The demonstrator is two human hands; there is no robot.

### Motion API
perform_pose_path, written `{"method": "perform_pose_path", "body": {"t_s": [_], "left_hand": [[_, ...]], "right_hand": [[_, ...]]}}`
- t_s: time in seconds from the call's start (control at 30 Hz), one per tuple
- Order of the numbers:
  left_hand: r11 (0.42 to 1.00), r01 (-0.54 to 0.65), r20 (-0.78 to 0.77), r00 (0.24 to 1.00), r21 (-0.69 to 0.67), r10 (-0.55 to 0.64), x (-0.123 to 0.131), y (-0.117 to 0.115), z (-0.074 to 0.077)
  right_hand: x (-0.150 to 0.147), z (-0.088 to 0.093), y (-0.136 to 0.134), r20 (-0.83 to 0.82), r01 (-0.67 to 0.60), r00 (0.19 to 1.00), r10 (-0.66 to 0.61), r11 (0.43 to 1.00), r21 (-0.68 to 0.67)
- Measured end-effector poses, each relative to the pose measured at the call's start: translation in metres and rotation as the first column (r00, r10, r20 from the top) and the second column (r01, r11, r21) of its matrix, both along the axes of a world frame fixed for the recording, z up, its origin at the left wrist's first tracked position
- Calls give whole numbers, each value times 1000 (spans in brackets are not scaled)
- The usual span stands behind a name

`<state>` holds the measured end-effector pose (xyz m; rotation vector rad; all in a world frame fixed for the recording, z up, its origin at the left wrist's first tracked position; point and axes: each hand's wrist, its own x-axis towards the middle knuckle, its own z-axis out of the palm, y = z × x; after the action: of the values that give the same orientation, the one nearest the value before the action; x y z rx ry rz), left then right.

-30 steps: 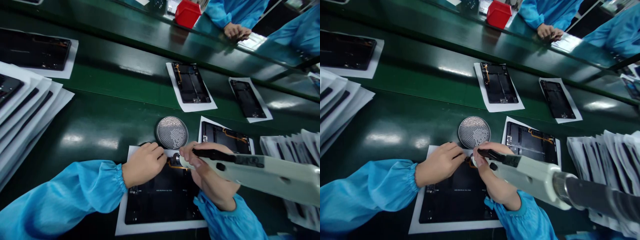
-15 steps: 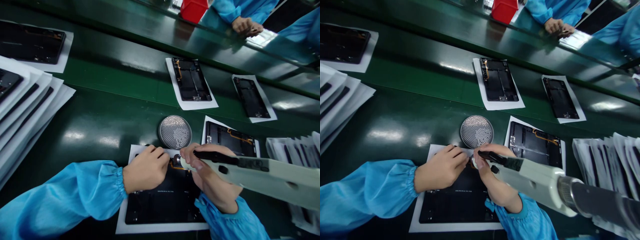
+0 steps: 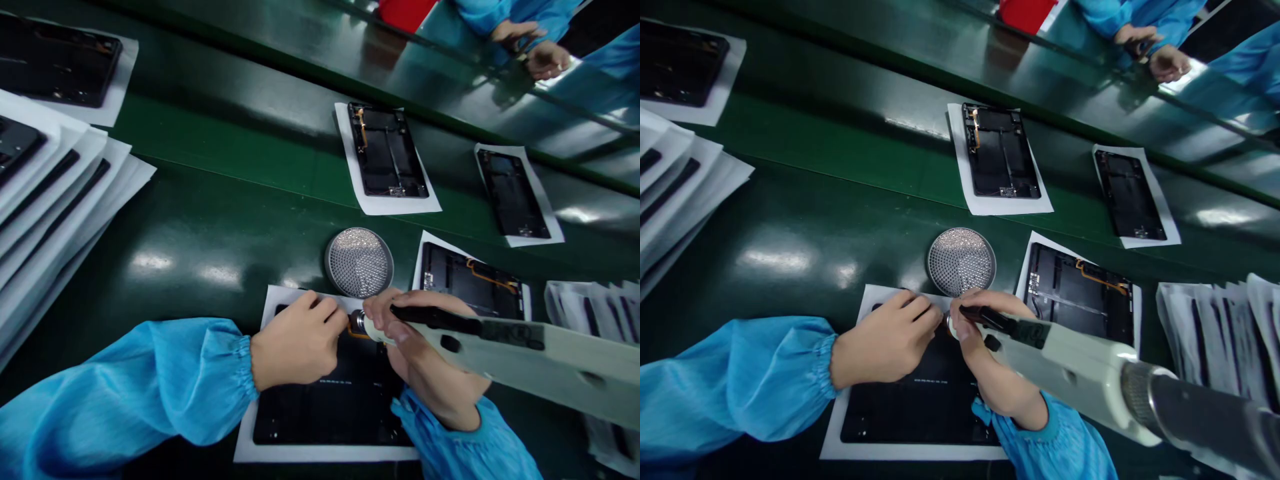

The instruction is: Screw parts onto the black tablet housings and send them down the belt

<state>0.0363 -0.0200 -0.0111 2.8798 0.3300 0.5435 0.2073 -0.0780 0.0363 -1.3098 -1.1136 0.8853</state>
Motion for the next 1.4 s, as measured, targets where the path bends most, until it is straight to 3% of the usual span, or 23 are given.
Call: {"method": "perform_pose_path", "body": {"t_s": [0.37, 0.57, 0.77, 1.03, 1.4], "left_hand": [[990, -135, 86, 987, -36, 137, 0, -11, -2], [993, -115, 80, 990, -8, 115, -1, -11, -2], [994, -105, 30, 994, -30, 106, -2, -11, -1], [993, -109, -2, 994, -33, 109, -1, -10, 3], [994, -105, 13, 994, -36, 106, -1, -9, 2]], "right_hand": [[1, 2, 2, -17, -99, 995, 100, 993, 65], [16, 12, 36, -102, 160, 985, -139, 959, 234], [13, 5, 59, -84, 162, 986, -145, 956, 245], [13, 0, 61, -135, 192, 976, -171, 968, 162], [15, 2, 60, -128, 172, 980, -150, 967, 187]]}}
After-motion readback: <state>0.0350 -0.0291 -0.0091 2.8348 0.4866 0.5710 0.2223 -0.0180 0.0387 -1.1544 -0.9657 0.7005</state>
